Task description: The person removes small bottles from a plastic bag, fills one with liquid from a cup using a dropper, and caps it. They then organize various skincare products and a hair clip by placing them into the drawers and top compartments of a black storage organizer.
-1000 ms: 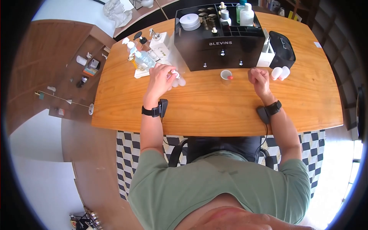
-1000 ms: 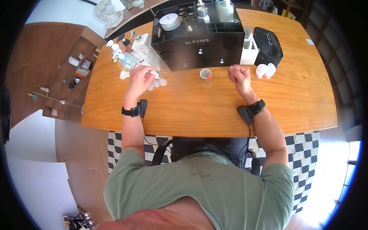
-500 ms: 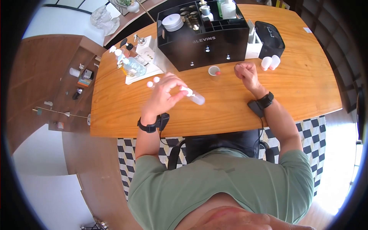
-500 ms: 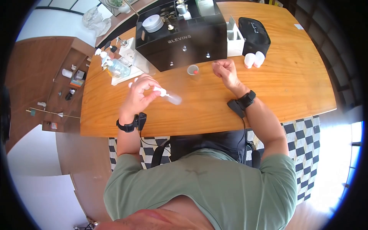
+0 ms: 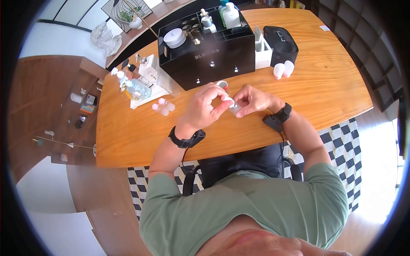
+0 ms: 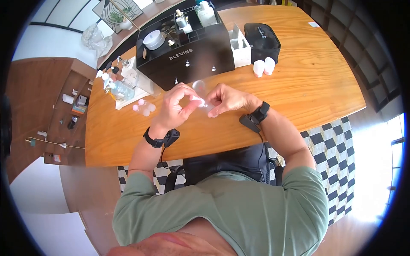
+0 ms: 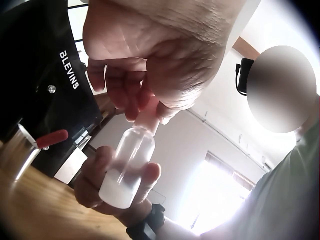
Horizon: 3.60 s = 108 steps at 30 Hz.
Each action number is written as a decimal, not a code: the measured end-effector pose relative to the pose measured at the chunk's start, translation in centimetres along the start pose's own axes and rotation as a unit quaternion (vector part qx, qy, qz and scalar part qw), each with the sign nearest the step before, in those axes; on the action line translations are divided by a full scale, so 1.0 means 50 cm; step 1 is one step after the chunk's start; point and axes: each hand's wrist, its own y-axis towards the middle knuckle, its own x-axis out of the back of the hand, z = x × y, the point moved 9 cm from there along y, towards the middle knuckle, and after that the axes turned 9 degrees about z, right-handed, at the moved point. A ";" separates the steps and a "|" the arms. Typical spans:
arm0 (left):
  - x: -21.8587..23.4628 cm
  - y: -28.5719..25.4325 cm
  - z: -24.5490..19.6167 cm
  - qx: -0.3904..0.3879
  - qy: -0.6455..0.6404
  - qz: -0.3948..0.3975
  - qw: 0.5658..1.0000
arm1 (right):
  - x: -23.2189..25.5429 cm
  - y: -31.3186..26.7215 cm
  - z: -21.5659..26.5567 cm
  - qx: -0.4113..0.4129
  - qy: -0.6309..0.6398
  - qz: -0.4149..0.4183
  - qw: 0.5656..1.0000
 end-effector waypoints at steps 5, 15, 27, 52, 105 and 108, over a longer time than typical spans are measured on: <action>-0.033 -0.020 0.039 0.088 -0.113 -0.043 0.989 | -0.003 0.000 0.020 0.007 0.009 -0.020 1.000; -0.125 -0.094 0.119 0.109 -0.323 0.009 0.940 | -0.009 0.006 0.000 0.019 -0.015 -0.056 0.998; -0.199 -0.133 0.133 0.138 -0.440 0.133 0.877 | 0.007 -0.001 0.045 0.094 -0.164 -0.167 0.968; -0.244 -0.146 0.136 0.187 -0.453 0.282 0.825 | -0.067 0.018 0.058 0.134 -0.377 -0.091 0.912; -0.226 -0.139 0.144 0.151 -0.414 0.212 0.872 | -0.018 -0.014 0.051 0.104 -0.291 -0.241 0.920; -0.230 -0.138 0.144 0.162 -0.433 0.204 0.863 | -0.021 -0.014 0.052 0.102 -0.264 -0.236 0.930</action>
